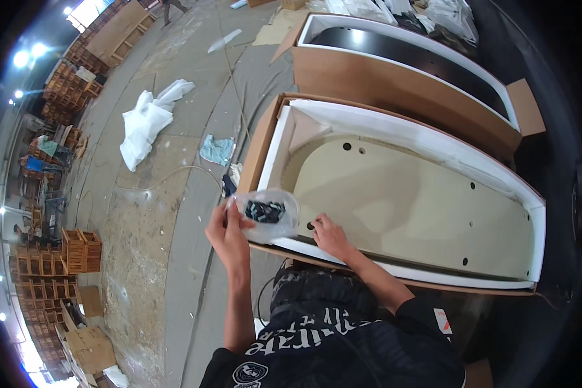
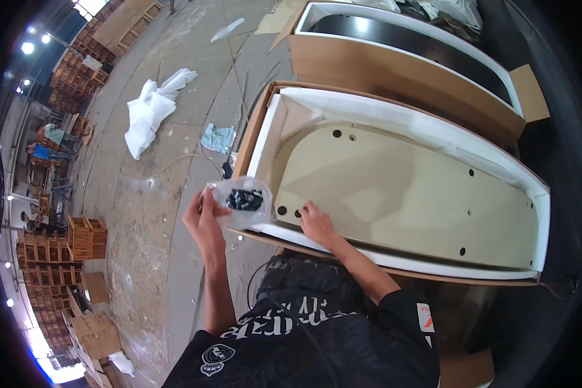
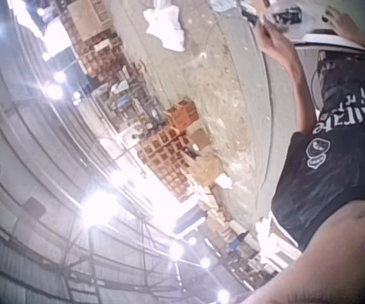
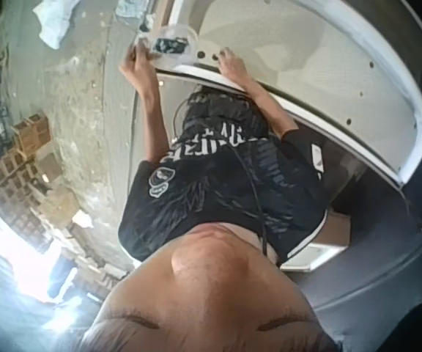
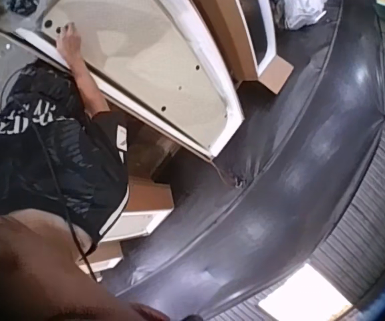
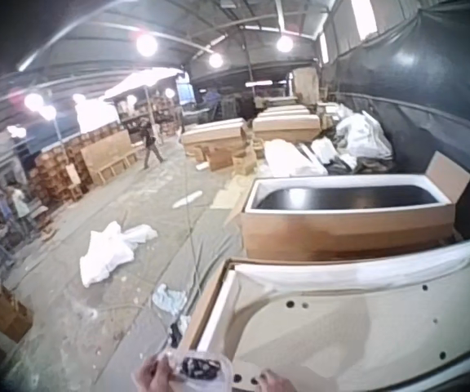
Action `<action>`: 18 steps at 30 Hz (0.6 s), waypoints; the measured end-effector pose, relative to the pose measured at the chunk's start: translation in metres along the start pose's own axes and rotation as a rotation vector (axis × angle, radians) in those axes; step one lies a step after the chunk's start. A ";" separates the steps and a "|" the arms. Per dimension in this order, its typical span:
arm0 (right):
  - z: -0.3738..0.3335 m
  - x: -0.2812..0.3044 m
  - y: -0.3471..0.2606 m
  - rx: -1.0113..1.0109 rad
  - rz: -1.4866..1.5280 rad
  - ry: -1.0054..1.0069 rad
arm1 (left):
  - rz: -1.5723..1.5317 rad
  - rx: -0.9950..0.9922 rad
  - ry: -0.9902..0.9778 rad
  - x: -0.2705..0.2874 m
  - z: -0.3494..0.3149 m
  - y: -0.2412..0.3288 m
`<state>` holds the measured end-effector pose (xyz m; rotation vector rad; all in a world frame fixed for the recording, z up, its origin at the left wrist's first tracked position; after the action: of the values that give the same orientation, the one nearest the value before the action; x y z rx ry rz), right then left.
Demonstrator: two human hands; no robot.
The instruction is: Placing black plastic caps into holes on a manufactured furniture component.
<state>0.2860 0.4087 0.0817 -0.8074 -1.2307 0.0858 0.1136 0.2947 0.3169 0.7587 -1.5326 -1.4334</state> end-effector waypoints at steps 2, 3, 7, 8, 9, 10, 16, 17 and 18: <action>0.000 0.002 0.001 -0.021 0.010 -0.043 | -0.085 0.010 -0.005 -0.009 0.009 -0.010; 0.002 0.002 0.001 -0.027 0.046 -0.050 | -0.126 0.026 -0.031 -0.011 0.015 -0.016; 0.002 0.000 0.000 0.075 0.083 0.116 | -0.131 0.081 -0.114 -0.020 0.031 -0.044; 0.001 -0.002 0.002 0.067 0.062 0.129 | -0.109 0.067 -0.139 -0.023 0.033 -0.049; 0.003 -0.004 0.003 0.065 0.013 0.076 | 0.054 0.110 -0.129 -0.025 0.037 -0.054; 0.007 -0.005 0.005 0.054 -0.049 0.022 | -0.081 0.137 -0.150 -0.029 0.036 -0.058; 0.024 -0.006 0.000 0.115 -0.192 -0.097 | -0.120 0.166 -0.274 -0.032 0.056 -0.058; 0.026 -0.006 -0.001 0.127 -0.206 -0.096 | -0.151 0.143 -0.273 -0.032 0.058 -0.058; 0.027 -0.007 -0.003 0.150 -0.274 -0.127 | -0.149 0.145 -0.288 -0.032 0.058 -0.059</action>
<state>0.2588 0.4167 0.0806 -0.5046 -1.4266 0.0062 0.0674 0.3403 0.2558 0.7921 -1.8477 -1.6085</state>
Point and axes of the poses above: each hand's wrist, its own z-axis towards the middle knuckle, its own x-axis out of the back of the hand, y = z × x, the point moved 2 cm from there along z, towards the middle knuckle, and after that the axes turned 4 degrees about -y, right-handed, at the moved point
